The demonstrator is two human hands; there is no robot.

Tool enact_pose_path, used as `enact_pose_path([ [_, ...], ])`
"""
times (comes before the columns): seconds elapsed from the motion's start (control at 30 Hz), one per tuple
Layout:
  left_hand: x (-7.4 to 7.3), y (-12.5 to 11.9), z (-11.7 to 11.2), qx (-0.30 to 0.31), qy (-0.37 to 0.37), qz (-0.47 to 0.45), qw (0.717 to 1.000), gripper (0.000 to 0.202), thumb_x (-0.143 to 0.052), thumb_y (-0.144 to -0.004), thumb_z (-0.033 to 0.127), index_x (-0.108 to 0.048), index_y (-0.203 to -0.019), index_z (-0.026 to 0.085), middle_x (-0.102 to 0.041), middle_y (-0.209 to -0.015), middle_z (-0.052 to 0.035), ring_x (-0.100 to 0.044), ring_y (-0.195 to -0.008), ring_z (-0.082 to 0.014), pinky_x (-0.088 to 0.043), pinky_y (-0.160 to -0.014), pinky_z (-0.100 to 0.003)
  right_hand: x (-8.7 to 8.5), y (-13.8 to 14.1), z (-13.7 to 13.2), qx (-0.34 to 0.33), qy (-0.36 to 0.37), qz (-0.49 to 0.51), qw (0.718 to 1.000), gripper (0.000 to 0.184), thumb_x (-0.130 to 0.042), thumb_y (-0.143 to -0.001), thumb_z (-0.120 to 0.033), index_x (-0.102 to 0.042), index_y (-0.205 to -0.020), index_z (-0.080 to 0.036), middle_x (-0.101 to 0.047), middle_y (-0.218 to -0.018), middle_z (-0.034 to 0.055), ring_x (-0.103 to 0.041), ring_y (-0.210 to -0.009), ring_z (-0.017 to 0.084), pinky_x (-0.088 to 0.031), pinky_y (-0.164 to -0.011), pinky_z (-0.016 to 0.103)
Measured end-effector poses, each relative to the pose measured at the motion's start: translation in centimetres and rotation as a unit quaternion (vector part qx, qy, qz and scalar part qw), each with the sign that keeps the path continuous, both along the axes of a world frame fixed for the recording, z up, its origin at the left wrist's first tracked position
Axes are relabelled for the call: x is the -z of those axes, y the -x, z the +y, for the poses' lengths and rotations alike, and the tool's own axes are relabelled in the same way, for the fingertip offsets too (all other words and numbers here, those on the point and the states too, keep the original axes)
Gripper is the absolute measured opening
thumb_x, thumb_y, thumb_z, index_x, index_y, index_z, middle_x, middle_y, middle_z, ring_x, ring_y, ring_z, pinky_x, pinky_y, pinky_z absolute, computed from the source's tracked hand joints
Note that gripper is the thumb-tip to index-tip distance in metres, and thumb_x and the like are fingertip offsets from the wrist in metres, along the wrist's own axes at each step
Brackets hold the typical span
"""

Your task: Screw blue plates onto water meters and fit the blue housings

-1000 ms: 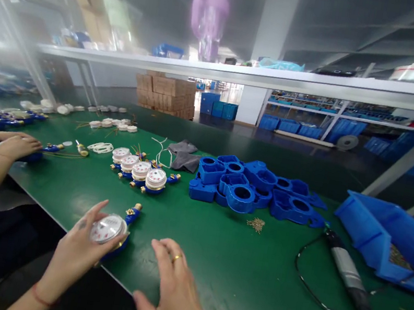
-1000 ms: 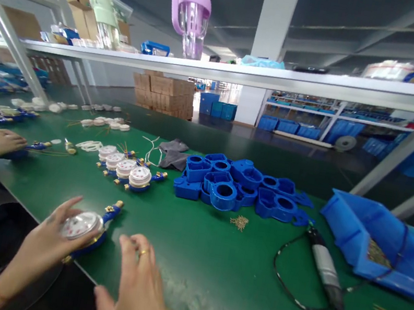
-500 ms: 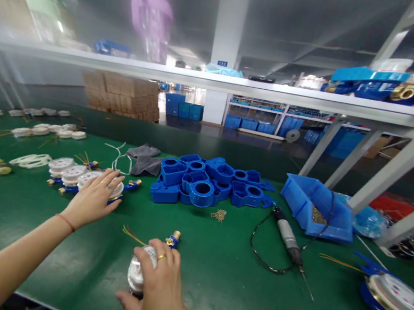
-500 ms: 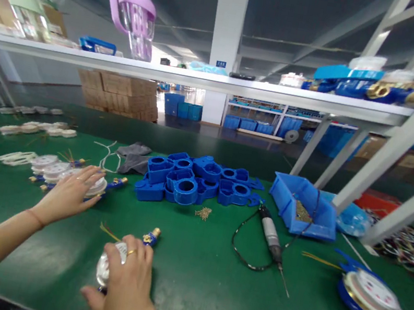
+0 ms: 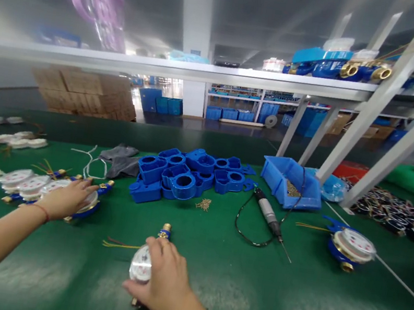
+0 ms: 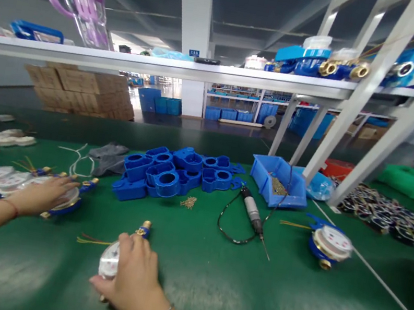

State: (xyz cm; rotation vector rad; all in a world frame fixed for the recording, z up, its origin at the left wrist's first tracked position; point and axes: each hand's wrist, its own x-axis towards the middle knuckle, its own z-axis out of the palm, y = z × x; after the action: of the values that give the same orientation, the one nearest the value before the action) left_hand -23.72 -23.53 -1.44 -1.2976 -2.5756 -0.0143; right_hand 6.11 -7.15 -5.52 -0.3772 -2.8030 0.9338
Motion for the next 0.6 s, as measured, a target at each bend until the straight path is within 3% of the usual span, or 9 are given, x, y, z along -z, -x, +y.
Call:
enact_pose_path([
  [0.1,0.9,-2.9,-0.5,0.02,0.038,0.009,0.999,0.043,-0.036,-0.088,0.023,-0.058,-0.12,0.005,-0.063,-0.11,-0.018,-0.057,-0.104,-0.0329,-0.044,-0.087,-0.042,-1.0,-2.6,3.0,-0.002,0.001,-0.009,1.0,0.077,-0.075,-0.064,-0.04,-0.046,-0.133,-0.018,-0.05,-0.133,0.0132,-0.05,-0.119,0.031,-0.045,-0.099,0.047],
  [0.2,2.3,-7.5,0.0,0.054,0.035,0.018,0.998,0.048,-0.041,-0.09,0.036,-0.053,-0.126,0.008,-0.062,-0.112,-0.0184,-0.056,-0.102,-0.0325,-0.045,-0.086,-0.043,-1.3,-5.7,6.4,0.005,-0.011,-0.018,1.0,0.071,-0.07,-0.067,-0.031,-0.047,-0.133,-0.016,-0.048,-0.136,0.0133,-0.047,-0.124,0.028,-0.041,-0.105,0.042],
  [0.33,4.1,-15.2,2.6,0.147,-0.126,0.033,0.981,0.046,-0.055,-0.084,0.047,-0.056,-0.119,0.017,-0.063,-0.104,-0.0127,-0.058,-0.094,-0.0282,-0.048,-0.082,-0.042,-0.9,-9.5,9.6,0.051,-0.067,0.004,0.996,0.065,-0.058,-0.07,-0.023,-0.047,-0.133,-0.015,-0.047,-0.135,0.0135,-0.047,-0.124,0.025,-0.04,-0.107,0.041],
  [0.43,4.9,-20.4,5.1,0.206,-0.26,-0.044,0.942,0.03,-0.057,-0.083,0.033,-0.055,-0.109,0.017,-0.06,-0.102,-0.0113,-0.059,-0.094,-0.0227,-0.051,-0.081,-0.034,-0.3,-11.7,10.4,0.104,-0.128,0.024,0.986,0.063,-0.055,-0.07,-0.019,-0.047,-0.132,-0.014,-0.049,-0.13,0.0155,-0.05,-0.12,0.027,-0.046,-0.102,0.042],
  [0.6,6.2,-24.9,7.9,0.274,-0.312,-0.141,0.899,0.034,-0.058,-0.079,0.022,-0.053,-0.112,0.015,-0.06,-0.103,-0.0118,-0.059,-0.1,-0.0219,-0.052,-0.085,-0.031,0.4,-13.6,10.1,0.142,-0.21,0.064,0.965,0.063,-0.053,-0.07,-0.017,-0.044,-0.132,-0.016,-0.052,-0.123,0.0152,-0.056,-0.112,0.027,-0.055,-0.089,0.042],
])
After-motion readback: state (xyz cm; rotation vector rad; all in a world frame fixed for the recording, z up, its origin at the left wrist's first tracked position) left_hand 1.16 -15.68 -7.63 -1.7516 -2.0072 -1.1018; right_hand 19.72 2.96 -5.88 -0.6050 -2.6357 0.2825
